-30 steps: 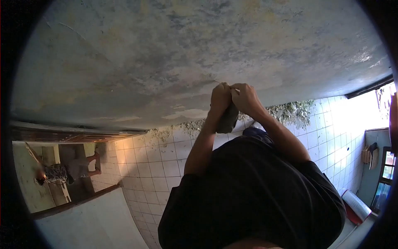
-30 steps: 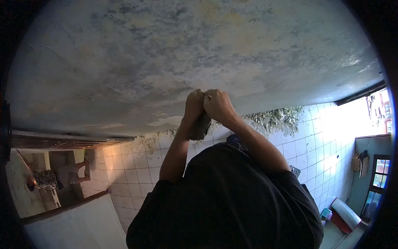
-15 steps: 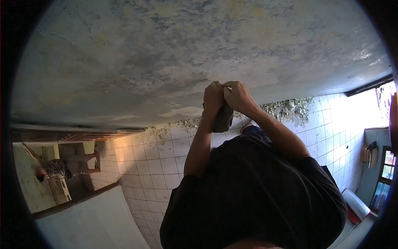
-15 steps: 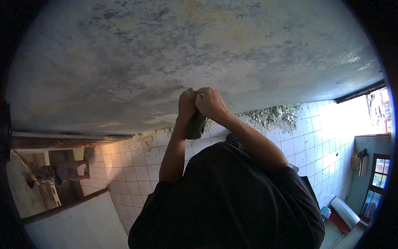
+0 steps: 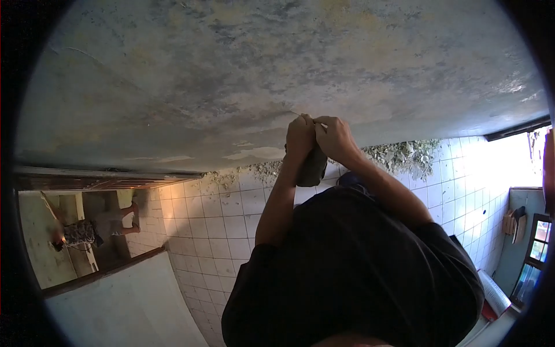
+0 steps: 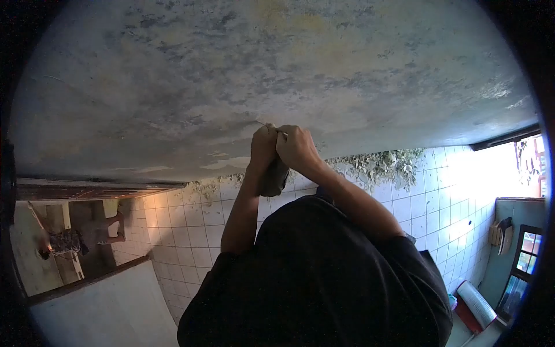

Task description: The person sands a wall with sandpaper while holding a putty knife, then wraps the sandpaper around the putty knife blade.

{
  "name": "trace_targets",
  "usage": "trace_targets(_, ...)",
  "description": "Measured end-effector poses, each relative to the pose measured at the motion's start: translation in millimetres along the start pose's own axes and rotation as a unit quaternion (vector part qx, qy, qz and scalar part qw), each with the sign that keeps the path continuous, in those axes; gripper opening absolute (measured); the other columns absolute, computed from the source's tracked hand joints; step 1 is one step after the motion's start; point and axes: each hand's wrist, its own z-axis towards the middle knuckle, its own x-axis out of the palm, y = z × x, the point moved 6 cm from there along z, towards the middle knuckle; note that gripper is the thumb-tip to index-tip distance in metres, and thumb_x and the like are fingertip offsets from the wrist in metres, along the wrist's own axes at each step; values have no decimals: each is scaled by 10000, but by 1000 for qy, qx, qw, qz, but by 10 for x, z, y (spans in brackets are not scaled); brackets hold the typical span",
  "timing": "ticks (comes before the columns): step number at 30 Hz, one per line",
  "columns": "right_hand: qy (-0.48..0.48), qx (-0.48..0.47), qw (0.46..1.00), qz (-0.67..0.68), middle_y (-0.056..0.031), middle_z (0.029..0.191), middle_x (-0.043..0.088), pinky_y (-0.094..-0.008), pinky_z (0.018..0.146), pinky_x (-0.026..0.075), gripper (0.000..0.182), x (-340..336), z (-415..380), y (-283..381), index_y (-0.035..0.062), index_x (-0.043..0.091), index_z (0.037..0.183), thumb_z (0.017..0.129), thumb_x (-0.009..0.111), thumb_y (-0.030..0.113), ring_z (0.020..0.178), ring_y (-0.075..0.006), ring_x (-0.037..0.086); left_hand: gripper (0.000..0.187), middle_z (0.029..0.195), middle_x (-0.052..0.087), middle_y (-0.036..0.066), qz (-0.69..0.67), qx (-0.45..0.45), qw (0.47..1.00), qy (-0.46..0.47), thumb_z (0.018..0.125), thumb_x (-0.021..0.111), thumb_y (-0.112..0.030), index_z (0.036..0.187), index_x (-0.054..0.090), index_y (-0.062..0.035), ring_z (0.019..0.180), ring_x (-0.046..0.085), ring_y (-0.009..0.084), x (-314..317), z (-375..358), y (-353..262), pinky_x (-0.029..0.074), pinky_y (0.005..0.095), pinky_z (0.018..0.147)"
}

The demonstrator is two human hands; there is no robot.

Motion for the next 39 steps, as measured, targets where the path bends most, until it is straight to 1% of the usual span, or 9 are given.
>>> trace_targets(10, -24, -15, 1000, 4, -311, 860, 644, -505, 795, 523, 264, 44, -27, 65, -36, 698, 957, 861, 508, 120, 862, -485, 640, 207, 751, 642, 215, -68, -67, 995, 30, 896, 561, -185, 864, 581, 19, 683, 655, 417, 17, -61, 106, 525, 498, 603)
trace_targets(12, 58, 18, 997, -39, -295, 922, 677, -445, 824, 534, 297, 164, 125, 10, -13, 714, 1056, 880, 531, 141, 904, -435, 683, 193, 749, 642, 212, -120, -151, 977, 88, 917, 534, -164, 863, 576, 16, 674, 655, 414, 48, -49, 249, 521, 505, 595)
trace_targets(15, 28, 16, 999, -8, -292, 907, 678, -450, 807, 536, 298, 14, -66, 121, -16, 712, 1058, 879, 530, 138, 886, -430, 687, 177, 740, 637, 219, -101, -22, 994, 39, 916, 530, -138, 870, 567, 29, 670, 660, 400, -114, -22, 72, 524, 498, 583)
trace_targets(24, 8, -16, 1000, -25, -294, 871, 669, -460, 780, 536, 292, 122, -10, 151, -28, 714, 1011, 880, 515, 141, 858, -448, 673, 155, 731, 623, 209, -48, -33, 998, 20, 897, 546, -122, 867, 562, 29, 718, 666, 390, -121, -32, 96, 521, 493, 610)
trace_targets(28, 72, -28, 996, -53, -303, 796, 637, -531, 763, 513, 256, 468, 102, -133, -35, 678, 848, 875, 505, 152, 795, -473, 645, 257, 781, 644, 243, -101, -64, 992, 38, 946, 500, -185, 850, 580, 39, 732, 651, 433, 82, -225, 299, 515, 526, 649)
trace_targets(30, 72, -22, 994, -78, -295, 836, 648, -504, 759, 520, 259, 526, -9, -110, -31, 698, 955, 889, 509, 134, 815, -479, 638, 440, 845, 665, 281, -223, -246, 942, 53, 1003, 417, -298, 838, 606, 63, 795, 641, 480, 83, -329, 418, 501, 548, 692)
trace_targets(35, 49, -21, 997, -54, -289, 864, 657, -517, 773, 509, 258, 603, -104, -420, -18, 694, 954, 896, 514, 158, 836, -478, 635, 620, 883, 655, 336, -255, -290, 917, 100, 1034, 312, -419, 869, 648, 75, 898, 630, 511, 604, -628, 639, 481, 549, 789)
trace_targets(37, 164, -10, 978, -124, -282, 929, 677, -504, 827, 509, 299, 793, -126, -705, -17, 704, 995, 914, 529, 211, 886, -459, 655, 649, 885, 652, 345, -206, -267, 936, 100, 1039, 297, -443, 885, 658, 75, 918, 629, 512, 636, -642, 697, 478, 546, 816)
trace_targets(39, 151, 11, 983, -104, -284, 953, 683, -494, 852, 508, 332, 801, -282, -846, -24, 707, 1014, 916, 539, 244, 908, -449, 664, 708, 885, 653, 348, -261, -404, 853, 202, 1034, 305, -512, 884, 662, 80, 923, 627, 516, 550, -894, 749, 472, 548, 861)
